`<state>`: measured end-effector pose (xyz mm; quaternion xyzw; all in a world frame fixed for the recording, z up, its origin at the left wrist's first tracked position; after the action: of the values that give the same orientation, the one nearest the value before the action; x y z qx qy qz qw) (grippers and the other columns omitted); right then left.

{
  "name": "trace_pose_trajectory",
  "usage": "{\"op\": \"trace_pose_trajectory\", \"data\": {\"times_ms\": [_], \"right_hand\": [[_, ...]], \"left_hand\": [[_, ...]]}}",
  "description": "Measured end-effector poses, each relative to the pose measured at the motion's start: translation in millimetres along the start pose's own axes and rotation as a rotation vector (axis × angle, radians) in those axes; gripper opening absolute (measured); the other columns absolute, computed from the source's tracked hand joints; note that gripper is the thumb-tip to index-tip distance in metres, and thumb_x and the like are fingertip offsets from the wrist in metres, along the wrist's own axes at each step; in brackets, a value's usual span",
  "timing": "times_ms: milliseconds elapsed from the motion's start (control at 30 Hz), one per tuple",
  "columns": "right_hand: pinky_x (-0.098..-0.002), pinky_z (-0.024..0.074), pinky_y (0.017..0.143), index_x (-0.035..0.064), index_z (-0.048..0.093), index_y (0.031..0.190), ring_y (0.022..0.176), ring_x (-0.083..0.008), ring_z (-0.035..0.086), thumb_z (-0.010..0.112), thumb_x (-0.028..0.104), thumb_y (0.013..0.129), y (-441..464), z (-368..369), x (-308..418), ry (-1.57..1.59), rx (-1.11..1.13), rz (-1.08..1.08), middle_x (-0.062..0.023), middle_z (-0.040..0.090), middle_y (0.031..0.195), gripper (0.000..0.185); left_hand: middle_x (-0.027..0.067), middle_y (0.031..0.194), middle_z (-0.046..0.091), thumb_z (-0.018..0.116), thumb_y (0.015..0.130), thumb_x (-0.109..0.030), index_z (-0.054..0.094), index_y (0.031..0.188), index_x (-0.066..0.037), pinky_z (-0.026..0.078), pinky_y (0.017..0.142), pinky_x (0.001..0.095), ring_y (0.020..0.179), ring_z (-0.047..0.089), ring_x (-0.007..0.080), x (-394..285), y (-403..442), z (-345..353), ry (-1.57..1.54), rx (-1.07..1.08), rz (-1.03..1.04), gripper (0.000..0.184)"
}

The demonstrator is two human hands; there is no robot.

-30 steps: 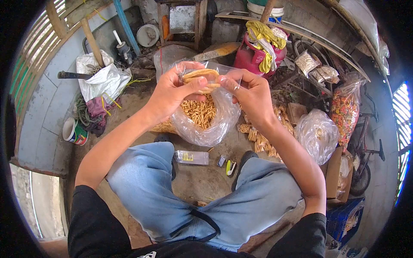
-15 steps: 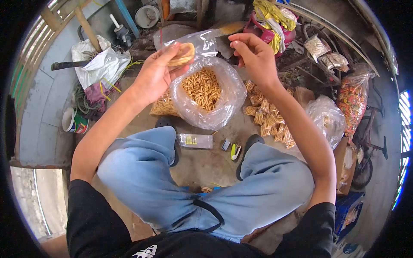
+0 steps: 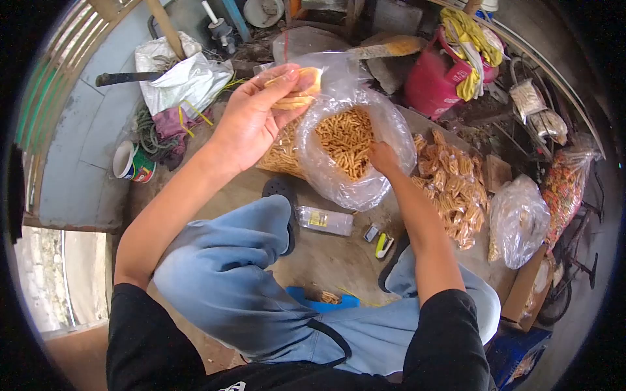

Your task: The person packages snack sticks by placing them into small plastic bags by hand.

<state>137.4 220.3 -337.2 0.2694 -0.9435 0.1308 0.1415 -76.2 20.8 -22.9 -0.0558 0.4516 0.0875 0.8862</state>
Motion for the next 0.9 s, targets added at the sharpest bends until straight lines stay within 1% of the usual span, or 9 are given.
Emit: {"op": "trace_pose_trajectory", "data": {"times_ms": [67,200,400,467,567,633,767,833,900], "right_hand": [[-0.0442,0.0480,0.088,0.0088,0.071,0.097,0.098,-0.0364,0.061,0.062,0.026,0.080,-12.5,-1.5,6.0,0.029,-0.108,-0.001,-0.0185,0.065,0.102,0.026],[-0.0429,0.0484,0.086,0.0079,0.071,0.095,0.097,-0.0338,0.062,0.063,0.029,0.079,-12.2,-11.8,10.9,0.094,-0.056,0.006,-0.0183,0.065,0.102,0.027],[-0.0368,0.0515,0.075,0.0053,0.070,0.091,0.083,-0.0287,0.067,0.066,0.032,0.078,-4.7,-32.0,16.7,0.212,-0.085,-0.038,-0.0144,0.069,0.088,0.030],[-0.0357,0.0520,0.071,0.0048,0.069,0.090,0.078,-0.0284,0.067,0.067,0.031,0.078,-4.5,-52.6,21.7,0.266,-0.189,-0.114,-0.0134,0.070,0.082,0.029],[-0.0389,0.0513,0.073,0.0071,0.068,0.092,0.080,-0.0303,0.067,0.064,0.028,0.080,-10.2,-117.7,35.0,0.269,-0.277,-0.185,-0.0138,0.069,0.088,0.025],[-0.0349,0.0497,0.068,0.0056,0.064,0.093,0.073,-0.0242,0.065,0.063,0.021,0.084,-29.1,-178.0,55.6,0.386,-0.402,-0.341,-0.0125,0.067,0.081,0.019],[-0.0273,0.0435,0.060,0.0032,0.058,0.094,0.065,-0.0096,0.052,0.058,0.016,0.090,-95.1,-284.9,85.8,0.498,-0.601,-0.325,-0.0027,0.056,0.072,0.014],[-0.0236,0.0400,0.059,0.0031,0.056,0.091,0.065,-0.0064,0.047,0.057,0.016,0.092,-137.6,-322.6,92.4,0.664,-0.620,-0.250,0.0009,0.054,0.073,0.012],[-0.0207,0.0369,0.057,0.0039,0.056,0.090,0.064,-0.0040,0.044,0.055,0.015,0.093,-179.0,-338.4,100.8,0.762,-0.709,-0.307,0.0024,0.052,0.073,0.012]], "left_hand": [[0.0108,0.108,0.067,0.063,0.091,-0.015,0.064,0.109,-0.003,0.058,0.082,0.0287,0.095,0.067,0.0195,1.2,1.6,-4.1,-0.008,-0.020,-0.008,0.022],[0.0106,0.108,0.067,0.062,0.092,-0.016,0.064,0.109,-0.004,0.059,0.081,0.0291,0.096,0.067,0.0207,1.0,2.8,-7.1,-0.013,-0.034,-0.022,0.021],[0.0105,0.108,0.067,0.061,0.093,-0.018,0.064,0.109,-0.005,0.060,0.078,0.0303,0.098,0.067,0.0236,2.0,2.4,-2.1,-0.012,-0.031,-0.011,0.021],[0.0114,0.109,0.067,0.060,0.093,-0.018,0.065,0.108,-0.005,0.060,0.078,0.0314,0.098,0.067,0.0259,0.8,2.4,0.8,-0.039,-0.045,-0.015,0.021],[0.0126,0.110,0.066,0.059,0.094,-0.019,0.063,0.109,-0.004,0.060,0.078,0.0319,0.098,0.066,0.0282,0.0,1.4,9.0,-0.040,-0.019,-0.009,0.022],[0.0135,0.110,0.066,0.057,0.095,-0.020,0.062,0.110,-0.004,0.060,0.078,0.0322,0.098,0.066,0.0288,-1.2,-0.4,17.6,-0.055,-0.012,-0.007,0.023],[0.0160,0.111,0.065,0.054,0.097,-0.020,0.059,0.113,-0.003,0.060,0.078,0.0331,0.098,0.066,0.0304,1.0,1.3,35.4,-0.062,0.049,-0.015,0.024],[0.0168,0.111,0.065,0.052,0.097,-0.020,0.058,0.115,-0.002,0.060,0.078,0.0333,0.097,0.066,0.0303,2.5,-0.5,45.9,-0.070,0.080,-0.022,0.026],[0.0167,0.112,0.064,0.051,0.097,-0.021,0.056,0.117,-0.002,0.060,0.078,0.0330,0.098,0.066,0.0297,5.6,-2.3,55.7,-0.102,0.124,-0.046,0.027]]}}
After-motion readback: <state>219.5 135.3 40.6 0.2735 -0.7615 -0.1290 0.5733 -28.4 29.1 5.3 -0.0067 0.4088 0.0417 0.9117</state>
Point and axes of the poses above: each hand's wrist, its own y-axis towards the middle knuckle, its own z-axis out of the palm, x = y × z, the point moved 2 cm from there along y, towards the middle knuckle
